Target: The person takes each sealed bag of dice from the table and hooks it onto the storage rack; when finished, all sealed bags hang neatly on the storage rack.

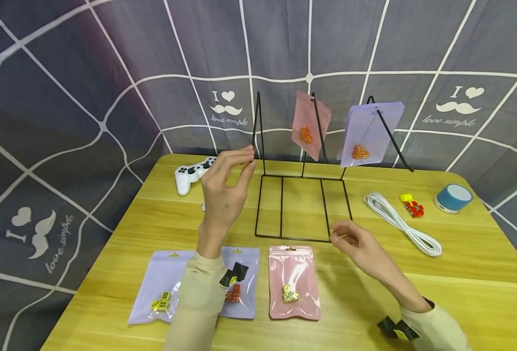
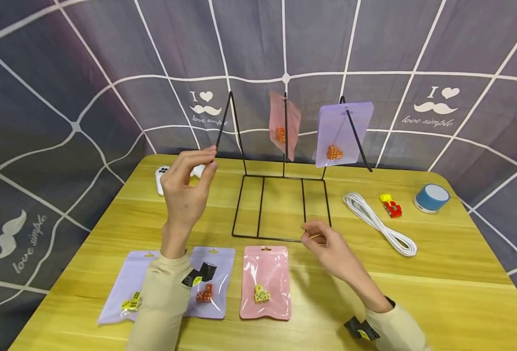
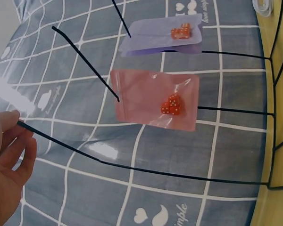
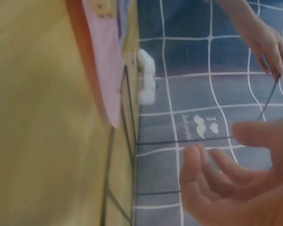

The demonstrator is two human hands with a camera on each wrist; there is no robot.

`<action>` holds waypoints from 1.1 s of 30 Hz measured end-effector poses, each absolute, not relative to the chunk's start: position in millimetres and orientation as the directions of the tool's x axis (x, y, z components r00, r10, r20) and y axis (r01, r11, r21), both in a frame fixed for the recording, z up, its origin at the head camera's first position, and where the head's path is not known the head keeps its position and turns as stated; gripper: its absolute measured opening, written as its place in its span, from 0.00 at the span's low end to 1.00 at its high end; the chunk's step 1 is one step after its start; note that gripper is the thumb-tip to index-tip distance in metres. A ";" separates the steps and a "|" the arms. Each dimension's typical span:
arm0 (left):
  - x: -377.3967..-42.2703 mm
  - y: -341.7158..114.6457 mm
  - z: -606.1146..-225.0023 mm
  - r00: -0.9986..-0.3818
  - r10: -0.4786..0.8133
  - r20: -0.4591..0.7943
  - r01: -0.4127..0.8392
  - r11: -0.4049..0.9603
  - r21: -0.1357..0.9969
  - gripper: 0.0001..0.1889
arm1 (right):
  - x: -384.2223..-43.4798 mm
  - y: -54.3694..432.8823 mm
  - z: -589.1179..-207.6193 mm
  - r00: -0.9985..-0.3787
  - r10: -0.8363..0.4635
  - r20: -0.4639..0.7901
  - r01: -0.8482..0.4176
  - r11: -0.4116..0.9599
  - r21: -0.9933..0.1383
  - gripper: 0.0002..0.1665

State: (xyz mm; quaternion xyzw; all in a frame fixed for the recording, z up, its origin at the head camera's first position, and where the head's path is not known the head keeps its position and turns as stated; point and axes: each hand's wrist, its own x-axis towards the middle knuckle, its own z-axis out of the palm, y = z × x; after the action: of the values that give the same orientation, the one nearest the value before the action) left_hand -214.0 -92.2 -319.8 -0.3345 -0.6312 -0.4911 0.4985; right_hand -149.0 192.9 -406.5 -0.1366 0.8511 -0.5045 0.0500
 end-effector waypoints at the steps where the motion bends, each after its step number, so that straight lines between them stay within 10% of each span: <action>1: -214.2 -92.7 -319.9 -0.280 -0.064 0.958 0.911 0.296 0.286 0.05 | -147.1 191.7 -409.0 -0.952 -0.304 0.043 -0.188 0.464 -0.866 0.18; 18: -214.1 -92.9 -319.1 -0.273 -0.070 0.960 0.910 0.306 0.281 0.05 | -125.1 173.6 -439.9 -0.787 -0.605 -0.125 -0.263 0.512 -0.818 0.09; 33: -214.4 -92.2 -320.1 -0.278 -0.082 0.957 0.910 0.297 0.290 0.05 | -119.0 159.1 -448.1 -0.845 -0.515 -0.140 -0.234 0.592 -0.771 0.06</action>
State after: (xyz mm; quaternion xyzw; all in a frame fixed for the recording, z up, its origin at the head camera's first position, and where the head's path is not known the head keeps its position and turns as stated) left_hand -214.4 -92.2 -320.1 -0.3290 -0.6293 -0.4930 0.5027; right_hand -119.0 159.1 -448.1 -0.2141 0.8745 -0.3975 0.1772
